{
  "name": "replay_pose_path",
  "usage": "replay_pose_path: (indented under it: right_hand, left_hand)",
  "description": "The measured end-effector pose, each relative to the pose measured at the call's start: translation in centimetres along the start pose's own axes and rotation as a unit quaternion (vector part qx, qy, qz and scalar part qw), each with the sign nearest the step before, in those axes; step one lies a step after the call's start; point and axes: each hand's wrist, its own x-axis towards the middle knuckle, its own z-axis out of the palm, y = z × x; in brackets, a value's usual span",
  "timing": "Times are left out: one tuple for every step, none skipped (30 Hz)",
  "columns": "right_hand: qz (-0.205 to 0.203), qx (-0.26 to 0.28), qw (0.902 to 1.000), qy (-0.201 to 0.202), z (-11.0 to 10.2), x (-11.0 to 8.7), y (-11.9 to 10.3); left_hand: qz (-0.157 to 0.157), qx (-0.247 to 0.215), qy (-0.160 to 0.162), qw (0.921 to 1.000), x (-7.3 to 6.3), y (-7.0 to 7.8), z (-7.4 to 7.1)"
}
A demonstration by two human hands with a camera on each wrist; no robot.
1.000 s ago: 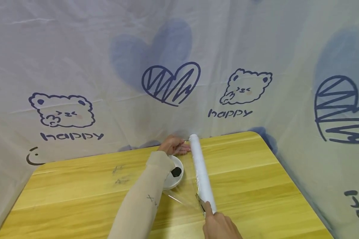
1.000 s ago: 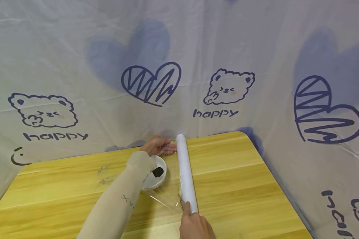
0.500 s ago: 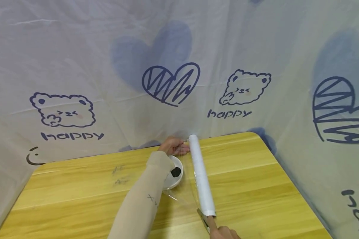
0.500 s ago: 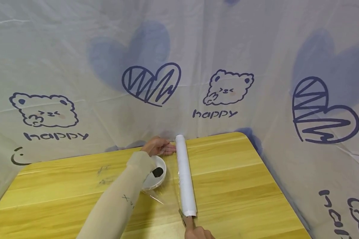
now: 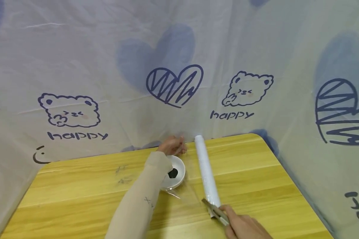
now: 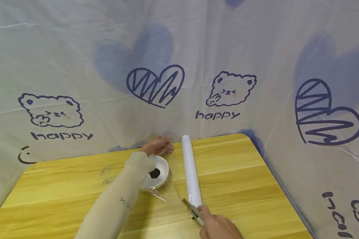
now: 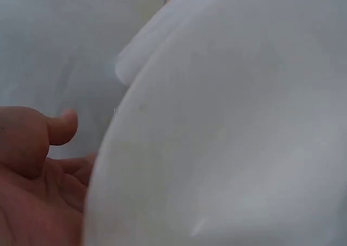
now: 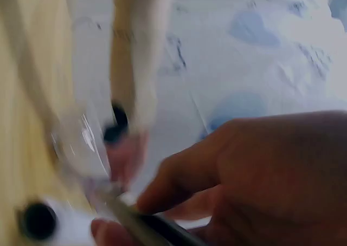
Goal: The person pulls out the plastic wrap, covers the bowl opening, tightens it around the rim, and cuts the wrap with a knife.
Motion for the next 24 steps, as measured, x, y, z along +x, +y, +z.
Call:
replay_pose_path:
  right_hand:
    - [-0.011, 0.003, 0.9997, 0.020, -1.3, -0.1, -0.4]
    - [-0.006, 0.009, 0.9993, 0.036, -2.3, 0.1, -0.7]
    - [0.003, 0.011, 0.9984, 0.056, -3.2, 0.5, -0.9]
    - [0.015, 0.012, 0.9968, 0.077, -3.8, 1.1, -0.9]
    - [0.031, 0.011, 0.9944, 0.101, -4.2, 1.7, -0.7]
    - [0.045, 0.010, 0.9913, 0.123, -4.5, 2.5, -0.5]
    - [0.056, 0.008, 0.9881, 0.143, -4.6, 3.3, -0.2]
    - [0.062, 0.005, 0.9852, 0.160, -4.8, 4.1, 0.1]
    - [0.058, -0.001, 0.9823, 0.178, -4.8, 4.8, 0.5]
    - [0.055, -0.006, 0.9795, 0.193, -4.9, 5.6, 0.7]
    - [0.052, -0.009, 0.9770, 0.207, -4.9, 6.4, 1.0]
    - [0.046, -0.009, 0.9753, 0.216, -4.8, 7.2, 1.4]
    - [0.042, -0.006, 0.9742, 0.221, -4.8, 7.9, 1.7]
    - [0.040, -0.007, 0.9729, 0.228, -4.7, 8.6, 2.1]
    - [0.041, -0.005, 0.9718, 0.232, -4.7, 9.2, 2.5]
    - [0.042, -0.003, 0.9703, 0.238, -4.6, 9.8, 2.9]
    - [0.045, 0.001, 0.9686, 0.244, -4.5, 10.4, 3.4]
    - [0.049, 0.007, 0.9672, 0.249, -4.4, 10.8, 3.8]
    - [0.054, 0.012, 0.9648, 0.257, -4.3, 11.2, 4.2]
    - [0.060, 0.022, 0.9621, 0.265, -4.2, 11.6, 4.6]
    - [0.067, 0.036, 0.9589, 0.273, -4.1, 11.9, 4.9]
    - [0.073, 0.051, 0.9551, 0.282, -4.0, 12.1, 5.2]
    - [0.080, 0.071, 0.9509, 0.290, -3.8, 12.4, 5.5]
    - [0.086, 0.101, 0.9464, 0.294, -3.7, 12.6, 5.6]
  left_hand:
    - [0.010, 0.025, 0.007, 0.9996, -0.5, 0.1, -0.4]
    - [0.020, 0.051, 0.011, 0.9984, -1.0, 0.2, -0.8]
    - [0.026, 0.084, 0.015, 0.9960, -1.5, 0.3, -1.4]
    - [0.030, 0.114, 0.017, 0.9929, -2.0, 0.4, -1.9]
    - [0.030, 0.132, 0.017, 0.9907, -2.6, 0.4, -2.4]
    - [0.029, 0.143, 0.014, 0.9892, -3.3, 0.3, -2.9]
    - [0.033, 0.155, 0.011, 0.9873, -3.8, 0.1, -3.4]
    - [0.039, 0.166, 0.009, 0.9853, -4.5, -0.2, -3.9]
    - [0.045, 0.178, 0.011, 0.9830, -5.2, -0.5, -4.4]
    - [0.055, 0.180, 0.014, 0.9819, -5.9, -1.0, -5.0]
    - [0.070, 0.182, 0.014, 0.9807, -6.7, -1.6, -5.5]
    - [0.086, 0.181, 0.014, 0.9796, -7.5, -2.2, -6.0]
    - [0.104, 0.180, 0.011, 0.9781, -8.2, -2.9, -6.5]
    - [0.118, 0.176, 0.008, 0.9772, -8.9, -3.7, -7.0]
    - [0.133, 0.174, 0.002, 0.9758, -9.6, -4.5, -7.4]
    - [0.145, 0.171, -0.004, 0.9745, -10.3, -5.3, -7.8]
    - [0.157, 0.168, -0.015, 0.9730, -11.0, -6.0, -8.1]
    - [0.168, 0.161, -0.023, 0.9722, -11.7, -6.8, -8.3]
    - [0.180, 0.154, -0.035, 0.9710, -12.2, -7.6, -8.5]
    - [0.192, 0.142, -0.048, 0.9698, -12.6, -8.3, -8.7]
    - [0.207, 0.131, -0.064, 0.9675, -13.0, -9.0, -8.7]
    - [0.221, 0.117, -0.078, 0.9650, -13.1, -9.7, -8.6]
    - [0.236, 0.104, -0.093, 0.9617, -13.2, -10.3, -8.5]
    - [0.248, 0.090, -0.101, 0.9592, -13.2, -10.9, -8.3]
